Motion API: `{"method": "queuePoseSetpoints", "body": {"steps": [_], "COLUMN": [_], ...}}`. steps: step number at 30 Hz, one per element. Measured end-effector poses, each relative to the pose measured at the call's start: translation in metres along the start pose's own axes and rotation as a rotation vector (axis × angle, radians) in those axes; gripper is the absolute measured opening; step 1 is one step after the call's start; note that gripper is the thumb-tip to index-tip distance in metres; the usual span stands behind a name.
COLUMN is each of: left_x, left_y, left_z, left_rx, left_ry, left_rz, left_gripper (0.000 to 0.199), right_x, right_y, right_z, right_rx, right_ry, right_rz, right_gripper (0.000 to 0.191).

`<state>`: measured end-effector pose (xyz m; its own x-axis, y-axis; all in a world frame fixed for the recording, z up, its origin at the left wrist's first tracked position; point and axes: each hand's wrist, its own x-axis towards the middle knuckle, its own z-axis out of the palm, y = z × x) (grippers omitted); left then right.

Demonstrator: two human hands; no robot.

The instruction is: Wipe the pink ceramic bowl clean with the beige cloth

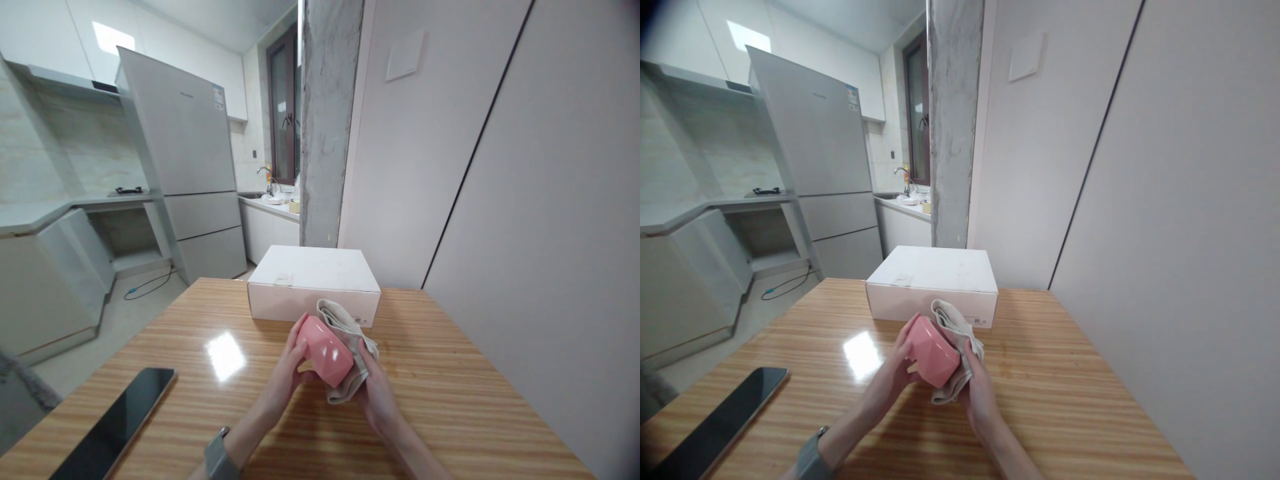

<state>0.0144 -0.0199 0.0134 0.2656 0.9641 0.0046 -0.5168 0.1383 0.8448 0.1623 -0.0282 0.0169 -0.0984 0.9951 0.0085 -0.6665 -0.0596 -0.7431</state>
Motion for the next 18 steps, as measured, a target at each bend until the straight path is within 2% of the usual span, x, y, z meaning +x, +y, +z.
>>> {"method": "queuePoseSetpoints", "body": {"steps": [4,8,10,12,15,18], "left_x": [-0.001,0.000,0.001,0.003,0.006,0.007], "left_y": [0.001,-0.001,-0.001,-0.001,-0.004,-0.009], "left_z": [0.001,-0.003,-0.005,-0.006,-0.006,-0.006], "left_rx": [-0.016,-0.045,-0.033,0.014,0.127,0.203], "left_ry": [0.043,-0.050,-0.047,0.011,0.121,0.156], "left_rz": [0.053,-0.064,-0.088,-0.054,0.074,0.184], "left_gripper": [0.077,0.056,0.054,0.059,0.076,0.085], "right_x": [0.001,0.001,0.000,0.000,-0.001,-0.001], "right_y": [-0.001,0.001,0.002,0.004,0.005,0.006], "right_z": [-0.002,-0.004,-0.004,-0.003,-0.002,-0.001], "right_rx": [-0.035,-0.040,-0.045,-0.057,-0.068,-0.057], "right_ry": [-0.007,-0.029,-0.008,0.015,0.046,0.095], "right_rz": [-0.032,-0.030,-0.014,-0.010,-0.016,-0.003], "right_gripper": [0.040,0.043,0.041,0.040,0.042,0.046]}}
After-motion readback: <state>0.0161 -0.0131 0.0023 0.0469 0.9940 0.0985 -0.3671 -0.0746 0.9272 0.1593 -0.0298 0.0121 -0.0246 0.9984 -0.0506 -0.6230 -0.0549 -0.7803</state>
